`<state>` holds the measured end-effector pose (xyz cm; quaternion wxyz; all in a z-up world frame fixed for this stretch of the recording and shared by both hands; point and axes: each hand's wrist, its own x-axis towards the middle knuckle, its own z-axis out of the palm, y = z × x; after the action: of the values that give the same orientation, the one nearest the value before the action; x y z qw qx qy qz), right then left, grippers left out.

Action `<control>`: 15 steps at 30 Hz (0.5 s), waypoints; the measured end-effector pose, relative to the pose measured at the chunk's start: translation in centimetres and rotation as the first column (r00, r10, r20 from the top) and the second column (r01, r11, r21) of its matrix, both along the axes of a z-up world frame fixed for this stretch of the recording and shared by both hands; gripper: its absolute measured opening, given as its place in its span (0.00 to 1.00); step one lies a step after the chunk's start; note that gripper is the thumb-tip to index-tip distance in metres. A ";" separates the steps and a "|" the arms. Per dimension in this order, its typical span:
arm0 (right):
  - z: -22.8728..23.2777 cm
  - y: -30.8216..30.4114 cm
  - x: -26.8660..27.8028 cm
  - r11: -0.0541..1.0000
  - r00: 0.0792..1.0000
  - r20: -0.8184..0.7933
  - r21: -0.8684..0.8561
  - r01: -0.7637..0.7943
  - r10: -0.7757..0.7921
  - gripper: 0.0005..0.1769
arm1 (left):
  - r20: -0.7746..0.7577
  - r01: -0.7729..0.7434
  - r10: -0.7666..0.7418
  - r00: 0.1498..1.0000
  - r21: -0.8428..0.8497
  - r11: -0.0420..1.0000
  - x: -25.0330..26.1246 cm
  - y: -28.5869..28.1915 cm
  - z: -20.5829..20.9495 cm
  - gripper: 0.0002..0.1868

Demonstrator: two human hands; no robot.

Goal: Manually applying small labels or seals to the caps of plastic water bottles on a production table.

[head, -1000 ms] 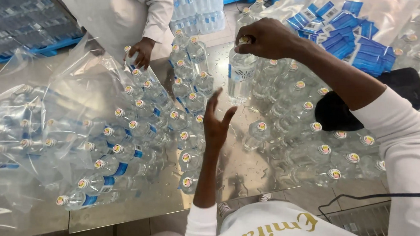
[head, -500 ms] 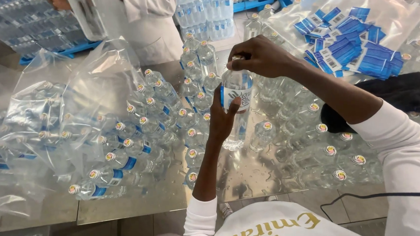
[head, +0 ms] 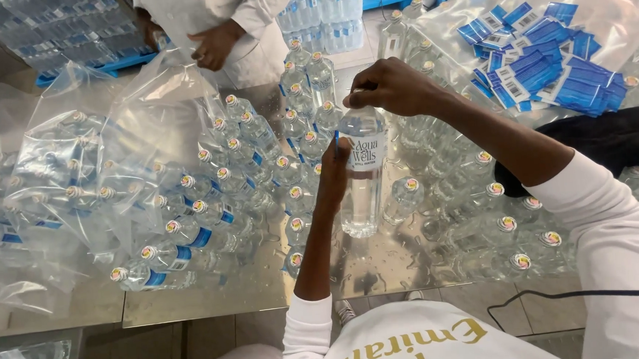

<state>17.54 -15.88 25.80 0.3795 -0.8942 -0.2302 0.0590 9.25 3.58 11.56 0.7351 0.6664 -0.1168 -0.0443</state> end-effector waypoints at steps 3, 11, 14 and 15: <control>0.1 0.2 -0.6 1.000 1.000 -0.025 -0.018 0.003 -0.003 0.17 | -0.049 0.171 -0.177 0.983 -0.102 0.980 1.9 0.5 -4.0 0.67; 2.7 0.8 -2.3 0.999 0.999 -0.047 0.048 -0.018 0.020 0.13 | 0.208 0.595 -0.576 0.790 -0.484 0.642 1.3 0.5 -2.2 0.64; 2.7 0.6 -2.2 0.999 0.999 -0.041 0.045 -0.026 0.028 0.14 | 0.138 0.531 -0.534 0.834 -0.461 0.711 1.4 0.2 -2.8 0.58; 2.6 0.5 -2.1 0.999 0.999 -0.039 0.044 -0.028 0.030 0.14 | 0.140 0.531 -0.532 0.835 -0.460 0.712 1.2 0.3 -2.4 0.58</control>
<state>15.39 -15.39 28.36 0.4026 -0.8809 -0.2367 0.0771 10.43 3.90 9.16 0.8329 0.4004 -0.3096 -0.2240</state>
